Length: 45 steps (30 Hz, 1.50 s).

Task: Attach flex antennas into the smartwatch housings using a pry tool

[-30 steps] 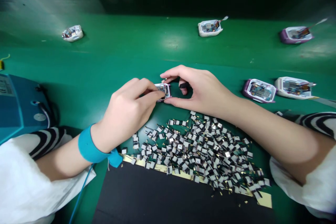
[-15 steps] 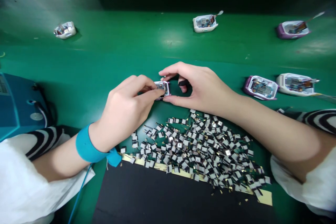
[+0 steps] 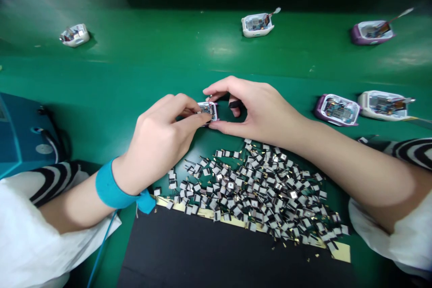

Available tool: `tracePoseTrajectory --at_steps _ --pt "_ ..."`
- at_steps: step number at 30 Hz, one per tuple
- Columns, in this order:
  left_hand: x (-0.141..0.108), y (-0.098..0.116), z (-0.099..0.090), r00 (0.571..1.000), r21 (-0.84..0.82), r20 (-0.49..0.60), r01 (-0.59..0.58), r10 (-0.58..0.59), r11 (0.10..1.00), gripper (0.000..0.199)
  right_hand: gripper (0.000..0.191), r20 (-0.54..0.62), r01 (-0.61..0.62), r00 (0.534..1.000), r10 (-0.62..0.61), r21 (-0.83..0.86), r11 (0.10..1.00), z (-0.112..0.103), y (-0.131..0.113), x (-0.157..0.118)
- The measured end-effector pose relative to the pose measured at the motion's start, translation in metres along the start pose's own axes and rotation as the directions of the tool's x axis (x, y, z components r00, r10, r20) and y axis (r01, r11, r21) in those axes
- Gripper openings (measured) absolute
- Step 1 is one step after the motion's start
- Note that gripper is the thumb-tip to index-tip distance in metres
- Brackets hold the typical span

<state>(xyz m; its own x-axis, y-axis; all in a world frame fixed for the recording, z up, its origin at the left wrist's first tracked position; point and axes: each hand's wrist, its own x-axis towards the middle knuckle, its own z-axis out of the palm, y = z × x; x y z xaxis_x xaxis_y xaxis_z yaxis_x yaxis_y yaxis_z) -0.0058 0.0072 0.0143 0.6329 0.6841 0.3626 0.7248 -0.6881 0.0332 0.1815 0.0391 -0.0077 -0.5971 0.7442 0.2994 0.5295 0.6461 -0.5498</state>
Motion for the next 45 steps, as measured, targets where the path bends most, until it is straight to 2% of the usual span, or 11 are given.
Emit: tracePoseTrajectory --at_steps 10,14,20,25,29,31,34,37,41,45 --pt "-0.001 0.002 -0.001 1.000 0.048 -0.009 -0.022 0.022 0.999 0.018 0.039 -0.003 -0.002 1.000 0.002 -0.006 1.000 0.000 -0.001 0.000" --pt "0.000 0.004 -0.002 0.999 0.068 0.039 0.028 -0.031 0.997 0.021 0.040 0.005 -0.008 1.000 0.008 -0.011 1.000 -0.001 -0.002 0.000" --pt "0.002 0.006 -0.002 0.989 -0.024 0.061 0.135 -0.133 0.991 0.024 0.039 0.032 0.003 0.999 -0.003 -0.031 1.000 -0.002 -0.002 -0.001" --pt "0.002 0.005 -0.002 0.996 0.020 0.051 0.075 -0.076 0.997 0.021 0.043 0.021 0.050 0.999 -0.049 -0.041 0.998 -0.002 -0.003 -0.004" --pt "0.001 0.005 -0.002 0.999 0.031 0.022 0.035 -0.035 0.999 0.020 0.028 -0.038 0.092 0.995 -0.093 -0.043 0.995 -0.007 -0.003 -0.008" --pt "0.001 0.005 -0.001 0.999 0.010 0.014 0.036 -0.036 0.999 0.019 0.026 -0.075 0.108 0.990 -0.116 -0.103 0.989 -0.010 -0.002 -0.011" --pt "-0.001 0.003 -0.001 1.000 0.026 0.018 0.004 -0.005 1.000 0.019 0.026 -0.114 0.080 0.986 -0.122 -0.319 0.944 -0.012 0.000 -0.015" --pt "-0.002 0.001 -0.001 0.999 0.046 0.024 -0.023 0.021 0.999 0.021 0.026 -0.094 0.100 0.983 -0.158 -0.447 0.889 -0.013 0.002 -0.020" --pt "-0.002 0.000 0.000 1.000 0.042 0.025 -0.018 0.017 0.999 0.022 0.022 -0.100 0.134 0.978 -0.183 -0.372 0.918 -0.015 0.000 -0.024" --pt "-0.002 0.000 0.002 1.000 0.040 0.011 -0.024 0.024 0.999 0.024 0.011 -0.174 0.128 0.970 -0.168 -0.219 0.967 -0.018 -0.006 -0.023"
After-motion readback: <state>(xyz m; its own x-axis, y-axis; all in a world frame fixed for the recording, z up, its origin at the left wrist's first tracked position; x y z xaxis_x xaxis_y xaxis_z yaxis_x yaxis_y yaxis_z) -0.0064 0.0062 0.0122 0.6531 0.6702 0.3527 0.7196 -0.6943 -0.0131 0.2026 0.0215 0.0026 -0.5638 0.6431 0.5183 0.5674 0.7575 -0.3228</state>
